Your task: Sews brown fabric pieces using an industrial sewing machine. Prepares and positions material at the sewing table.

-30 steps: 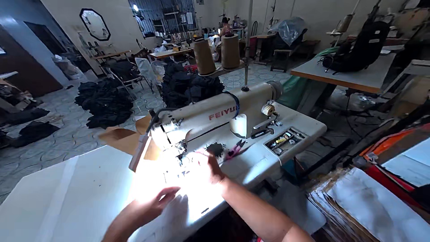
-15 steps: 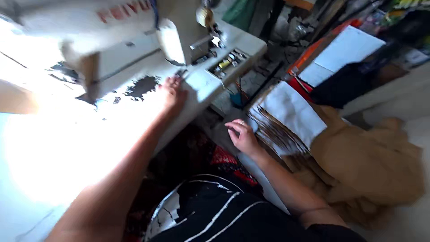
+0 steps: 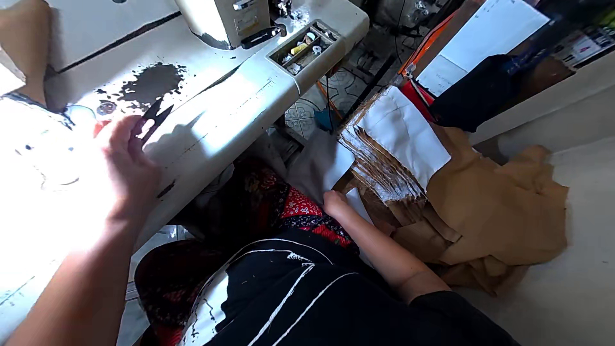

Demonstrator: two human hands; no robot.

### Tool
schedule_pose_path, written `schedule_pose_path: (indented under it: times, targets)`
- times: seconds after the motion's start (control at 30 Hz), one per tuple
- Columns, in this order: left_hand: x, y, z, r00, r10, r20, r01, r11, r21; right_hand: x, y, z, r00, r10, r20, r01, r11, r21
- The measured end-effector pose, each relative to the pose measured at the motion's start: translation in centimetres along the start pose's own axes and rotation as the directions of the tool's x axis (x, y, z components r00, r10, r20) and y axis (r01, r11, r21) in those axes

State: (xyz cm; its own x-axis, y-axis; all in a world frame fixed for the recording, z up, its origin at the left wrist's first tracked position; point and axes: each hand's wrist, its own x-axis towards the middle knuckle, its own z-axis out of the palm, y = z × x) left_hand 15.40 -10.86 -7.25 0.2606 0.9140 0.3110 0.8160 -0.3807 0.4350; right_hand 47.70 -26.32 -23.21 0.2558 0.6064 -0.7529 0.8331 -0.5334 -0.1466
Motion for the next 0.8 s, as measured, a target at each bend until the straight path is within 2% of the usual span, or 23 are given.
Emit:
schedule_pose_path:
  times: [0.13,0.23,0.3,0.37,0.47,0.57,0.63,0.67,0.7,0.73,0.8]
  targets:
    - [-5.0,-0.9,-2.6,0.991,-0.135,-0.01,0.133,0.984,-0.121,1.4,0.5,0.9,0.991,-0.099,-0.093,0.104,0.993,0.053]
    - [-8.3,-2.5,-3.7,0.987,-0.125,-0.103,0.094,0.96,-0.263,0.9,0.0,-1.5,0.956,-0.186,-0.226,0.241,0.938,0.249]
    - [-9.6,-2.8,-4.0,0.981,-0.152,-0.119,0.09,0.906,-0.413,0.4,-1.3,-4.3,0.891,-0.246,-0.381,0.372,0.878,0.303]
    - [-10.2,-1.8,-4.0,0.976,-0.203,-0.078,0.137,0.854,-0.502,-0.2,-3.1,-7.3,0.788,-0.306,-0.535,0.516,0.801,0.302]
    - [-10.2,1.0,-3.0,0.98,-0.196,-0.019,0.156,0.83,-0.535,-1.9,-6.7,-12.3,0.558,-0.337,-0.758,0.715,0.659,0.234]
    - [-9.9,3.5,-1.7,0.99,-0.137,0.033,0.132,0.816,-0.562,-4.7,-10.3,-18.0,0.254,-0.297,-0.92,0.849,0.524,0.065]
    - [-9.5,4.8,-1.1,0.995,-0.093,0.047,0.102,0.793,-0.6,-6.5,-12.6,-21.5,0.035,-0.226,-0.974,0.9,0.43,-0.068]
    - [-9.3,5.3,-0.8,0.996,-0.069,0.05,0.085,0.766,-0.637,-7.3,-13.6,-23.0,-0.05,-0.195,-0.979,0.916,0.382,-0.123]
    - [-9.0,5.6,-0.6,0.997,-0.044,0.055,0.07,0.728,-0.682,-8.0,-14.4,-24.0,-0.111,-0.184,-0.977,0.923,0.345,-0.17]
    - [-8.8,5.9,-0.5,0.997,-0.029,0.066,0.068,0.684,-0.726,-8.9,-15.1,-24.6,-0.131,-0.208,-0.969,0.923,0.331,-0.195]
    - [-8.5,6.6,-0.5,0.99,-0.05,0.128,0.133,0.591,-0.796,-10.8,-15.9,-23.9,-0.037,-0.351,-0.936,0.911,0.372,-0.176]
